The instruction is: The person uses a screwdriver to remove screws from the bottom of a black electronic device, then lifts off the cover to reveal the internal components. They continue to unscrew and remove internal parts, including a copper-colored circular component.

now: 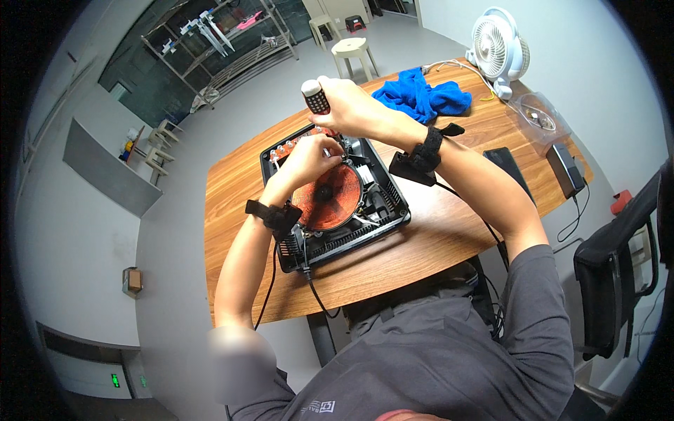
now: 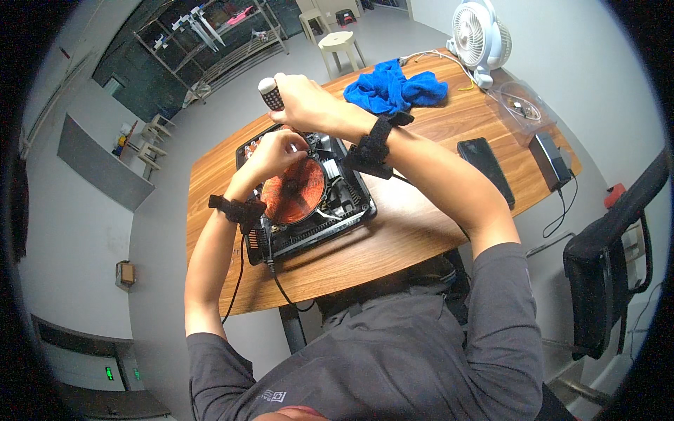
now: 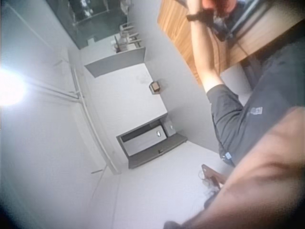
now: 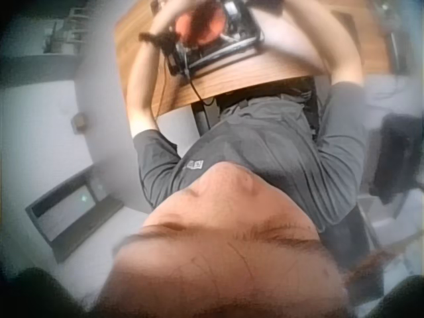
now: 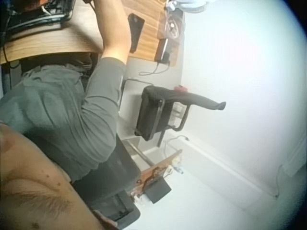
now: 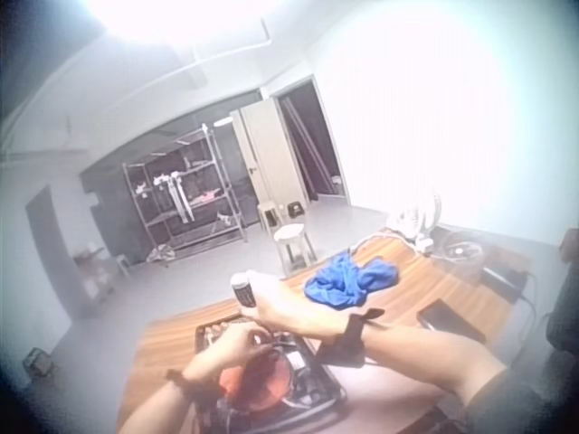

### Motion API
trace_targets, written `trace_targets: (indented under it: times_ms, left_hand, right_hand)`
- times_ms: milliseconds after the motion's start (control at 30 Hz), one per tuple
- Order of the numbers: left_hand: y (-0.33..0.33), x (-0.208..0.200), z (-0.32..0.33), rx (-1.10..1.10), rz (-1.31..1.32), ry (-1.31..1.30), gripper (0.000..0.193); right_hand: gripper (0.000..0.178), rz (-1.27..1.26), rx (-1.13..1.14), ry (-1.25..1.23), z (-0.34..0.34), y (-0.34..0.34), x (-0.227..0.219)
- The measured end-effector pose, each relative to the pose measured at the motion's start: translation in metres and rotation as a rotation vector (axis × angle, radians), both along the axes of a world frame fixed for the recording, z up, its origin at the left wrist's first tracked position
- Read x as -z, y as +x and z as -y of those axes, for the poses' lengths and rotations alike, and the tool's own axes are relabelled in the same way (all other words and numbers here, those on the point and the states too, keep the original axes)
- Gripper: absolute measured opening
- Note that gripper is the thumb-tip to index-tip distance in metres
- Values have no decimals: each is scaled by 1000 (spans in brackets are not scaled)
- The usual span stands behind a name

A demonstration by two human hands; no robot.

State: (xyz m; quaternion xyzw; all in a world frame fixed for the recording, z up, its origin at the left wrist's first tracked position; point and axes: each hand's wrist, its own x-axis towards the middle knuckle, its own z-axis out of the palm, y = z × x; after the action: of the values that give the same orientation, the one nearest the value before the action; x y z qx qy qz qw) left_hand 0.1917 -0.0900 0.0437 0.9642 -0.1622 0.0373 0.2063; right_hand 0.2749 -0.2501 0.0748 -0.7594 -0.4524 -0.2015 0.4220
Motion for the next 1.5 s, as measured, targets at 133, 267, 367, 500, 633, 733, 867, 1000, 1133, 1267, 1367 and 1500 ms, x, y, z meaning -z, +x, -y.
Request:
trace_targets:
  times_ms: [133,267,367,500,633,733,867,1000,1133,1267,1367,1500]
  left_hand:
    - [7,7,8,3,-98,81,22]
    - [13,17,6,21,-45,108,20]
    - [14,15,10,9,-40,149,19]
    - [15,17,9,15,-21,205,20]
    - [19,16,18,19,-41,259,22]
    - [24,19,18,41,-73,294,20]
    - [27,25,16,58,-23,302,21]
    - [28,27,19,23,-32,264,22]
    - [31,31,19,-5,-59,296,26]
    - [27,28,20,8,-45,232,21]
    - [25,27,15,55,-6,124,19]
    - [22,21,18,4,-11,100,18]
  right_hand:
    - [40,-13,-5,-8,2,1,5]
    - [41,-20,-13,-6,7,2,8]
    - [41,-15,-9,-6,11,2,9]
    - [42,-25,-36,4,14,-3,5]
    - [41,-27,-19,6,18,-1,6]
    - [41,-18,-9,8,20,-1,4]
    - [42,-26,-1,-17,26,-6,-3]
    - [43,0,-20,-9,30,-9,-6]
    - [44,-45,-11,-36,27,-11,-6]
    - [44,-26,-16,-26,30,-12,-6]
    - [42,-22,-29,-18,30,-10,-6]
    - [38,-10,-46,5,29,-11,-7]
